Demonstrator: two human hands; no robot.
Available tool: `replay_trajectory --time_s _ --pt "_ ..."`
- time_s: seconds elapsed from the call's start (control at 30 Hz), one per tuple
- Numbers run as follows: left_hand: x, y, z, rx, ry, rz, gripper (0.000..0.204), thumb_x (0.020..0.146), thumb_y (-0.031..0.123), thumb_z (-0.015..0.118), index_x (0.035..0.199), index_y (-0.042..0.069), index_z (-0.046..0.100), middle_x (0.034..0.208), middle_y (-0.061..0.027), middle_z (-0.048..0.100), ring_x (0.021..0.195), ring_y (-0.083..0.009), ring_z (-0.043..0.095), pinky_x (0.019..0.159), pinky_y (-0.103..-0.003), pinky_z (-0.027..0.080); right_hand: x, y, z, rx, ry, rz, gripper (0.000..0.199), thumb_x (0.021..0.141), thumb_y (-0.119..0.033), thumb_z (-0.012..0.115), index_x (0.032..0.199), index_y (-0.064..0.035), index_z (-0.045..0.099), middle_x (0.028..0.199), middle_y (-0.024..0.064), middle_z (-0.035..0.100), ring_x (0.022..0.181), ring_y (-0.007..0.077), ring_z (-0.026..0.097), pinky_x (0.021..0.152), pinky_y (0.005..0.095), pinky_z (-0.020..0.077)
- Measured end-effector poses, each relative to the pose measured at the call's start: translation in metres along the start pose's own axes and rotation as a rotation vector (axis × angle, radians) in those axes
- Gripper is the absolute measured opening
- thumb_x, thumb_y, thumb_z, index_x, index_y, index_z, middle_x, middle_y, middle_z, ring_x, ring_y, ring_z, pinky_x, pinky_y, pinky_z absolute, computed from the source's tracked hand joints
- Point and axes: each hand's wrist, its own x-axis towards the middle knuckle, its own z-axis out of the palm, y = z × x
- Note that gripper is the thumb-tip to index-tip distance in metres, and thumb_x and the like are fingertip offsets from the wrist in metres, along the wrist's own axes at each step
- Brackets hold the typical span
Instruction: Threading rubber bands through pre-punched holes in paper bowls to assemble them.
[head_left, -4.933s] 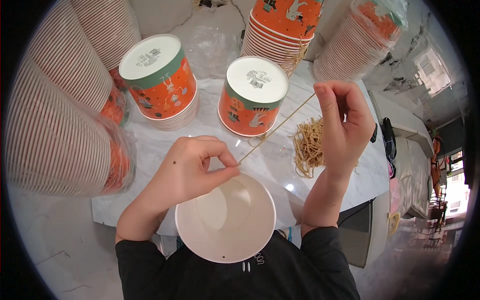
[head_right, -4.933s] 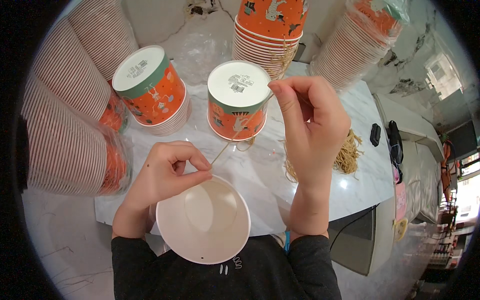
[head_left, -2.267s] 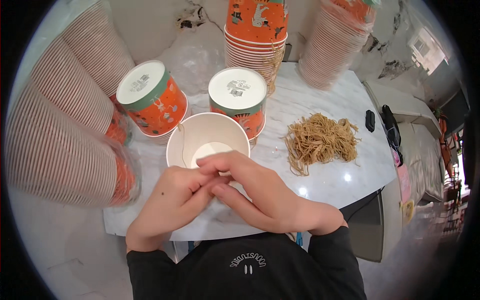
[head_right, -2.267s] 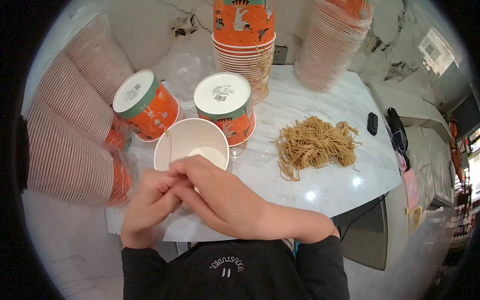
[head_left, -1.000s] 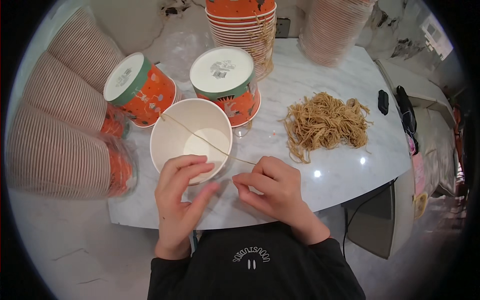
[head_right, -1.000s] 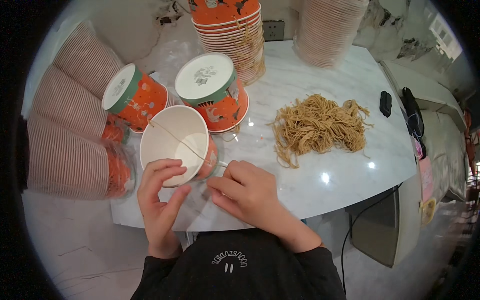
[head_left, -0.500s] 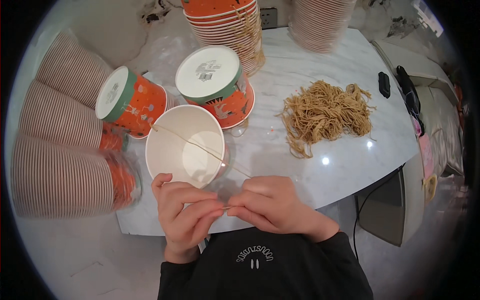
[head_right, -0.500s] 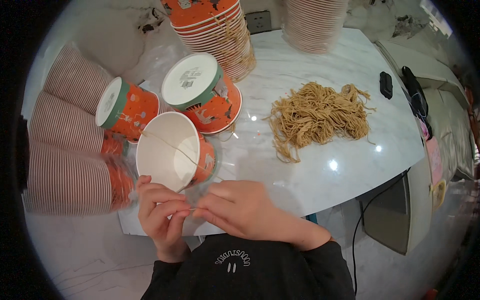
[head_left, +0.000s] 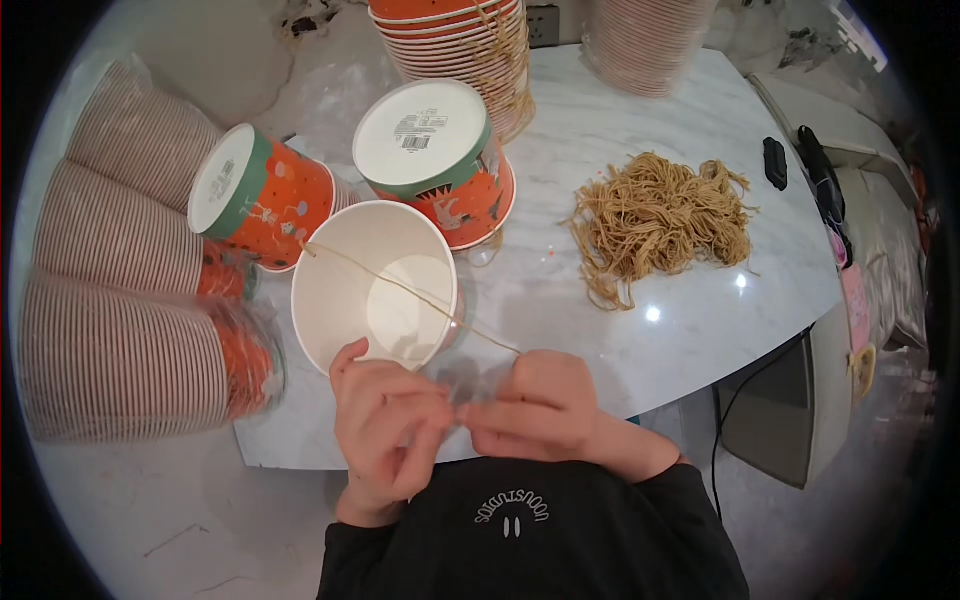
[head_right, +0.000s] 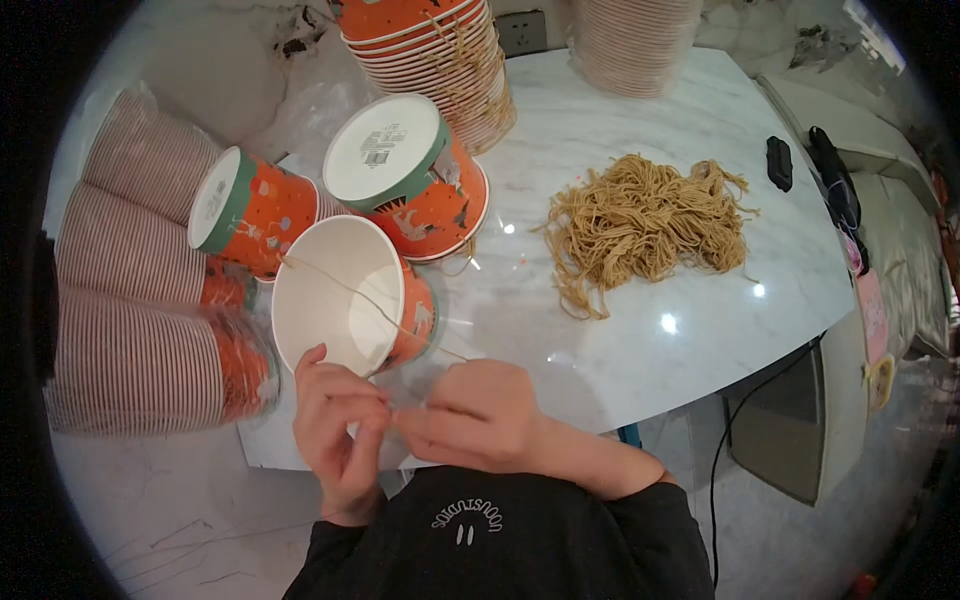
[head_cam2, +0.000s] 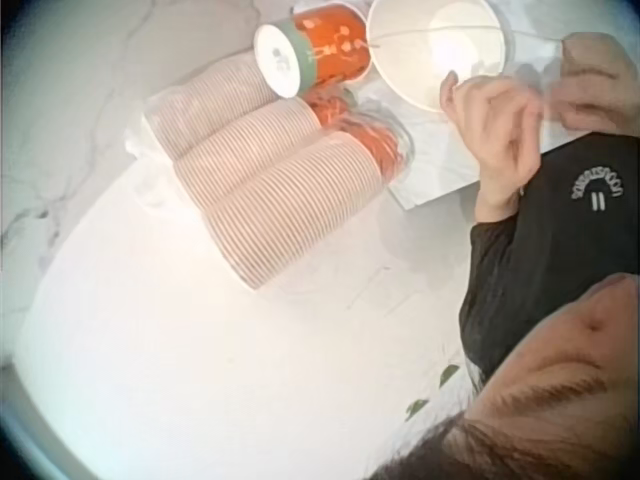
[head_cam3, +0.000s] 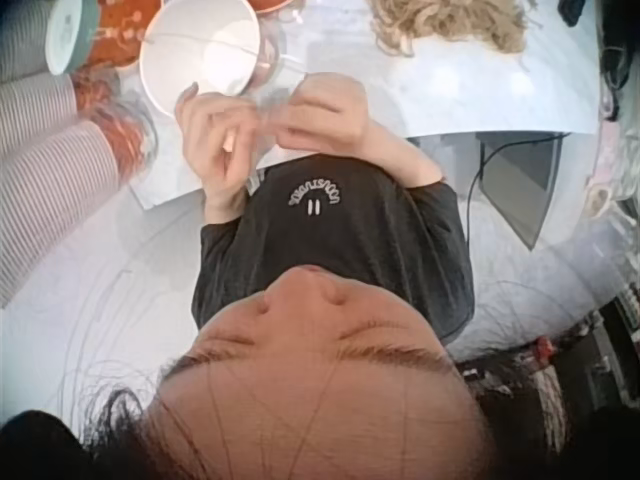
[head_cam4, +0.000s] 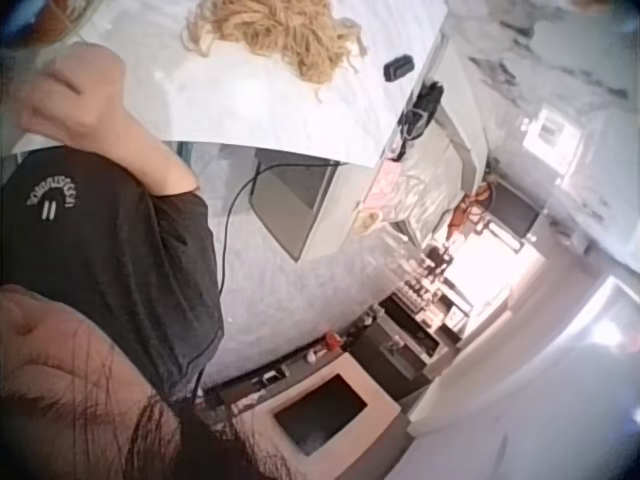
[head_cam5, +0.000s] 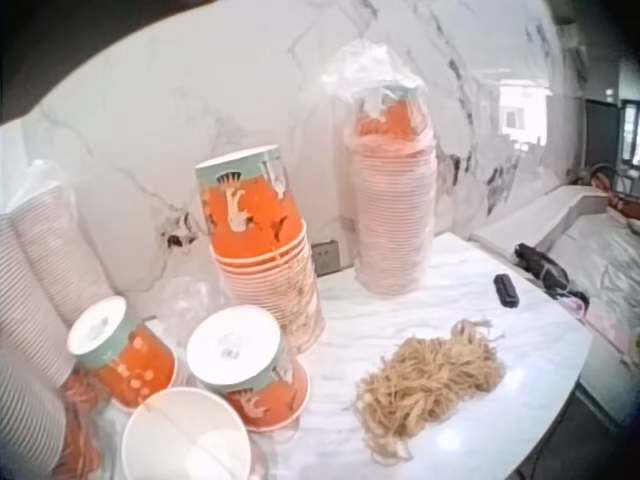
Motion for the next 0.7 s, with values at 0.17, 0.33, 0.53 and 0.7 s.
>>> replay_trajectory --time_s 0.17,0.33,0.53,0.7 --pt "0.020 0.002 0.010 0.009 0.213 -0.284 0.019 0.094 -0.001 0.062 0.109 0.000 0.073 0.099 -0.0098 0.074 0.097 -0.0283 0.068 0.088 -0.034 0.052 -0.009 0.003 0.020 0.078 0.073 0.362 0.026 0.073 0.007 0.077 0.095 -0.0046 0.069 0.083 0.0069 0.068 0.069 0.0193 0.066 0.059 0.0287 0.0528" --pt "0.016 0.004 0.007 -0.031 0.004 -0.456 0.022 0.099 0.001 0.060 0.117 -0.002 0.072 0.093 -0.0149 0.076 0.085 -0.0225 0.072 0.076 -0.030 0.054 -0.009 0.006 0.033 0.070 0.107 0.464 0.023 0.079 0.001 0.076 0.097 -0.0072 0.065 0.086 0.0068 0.065 0.070 0.0222 0.068 0.060 0.0309 0.0539" --pt "0.017 0.000 0.000 -0.094 -0.091 -0.496 0.023 0.100 0.001 0.058 0.118 -0.001 0.072 0.090 -0.0160 0.076 0.081 -0.0201 0.072 0.076 -0.028 0.053 -0.012 0.012 0.036 0.105 0.153 0.469 0.022 0.079 0.001 0.077 0.096 -0.0061 0.065 0.087 0.0075 0.065 0.070 0.0225 0.068 0.060 0.0315 0.0543" --pt "0.022 0.000 -0.005 -0.076 -0.149 -0.472 0.023 0.100 0.000 0.057 0.118 -0.001 0.072 0.090 -0.0162 0.076 0.080 -0.0196 0.072 0.076 -0.027 0.053 -0.008 0.015 0.038 0.081 0.159 0.475 0.022 0.078 0.001 0.078 0.095 -0.0059 0.065 0.085 0.0077 0.064 0.070 0.0225 0.068 0.060 0.0316 0.0543"
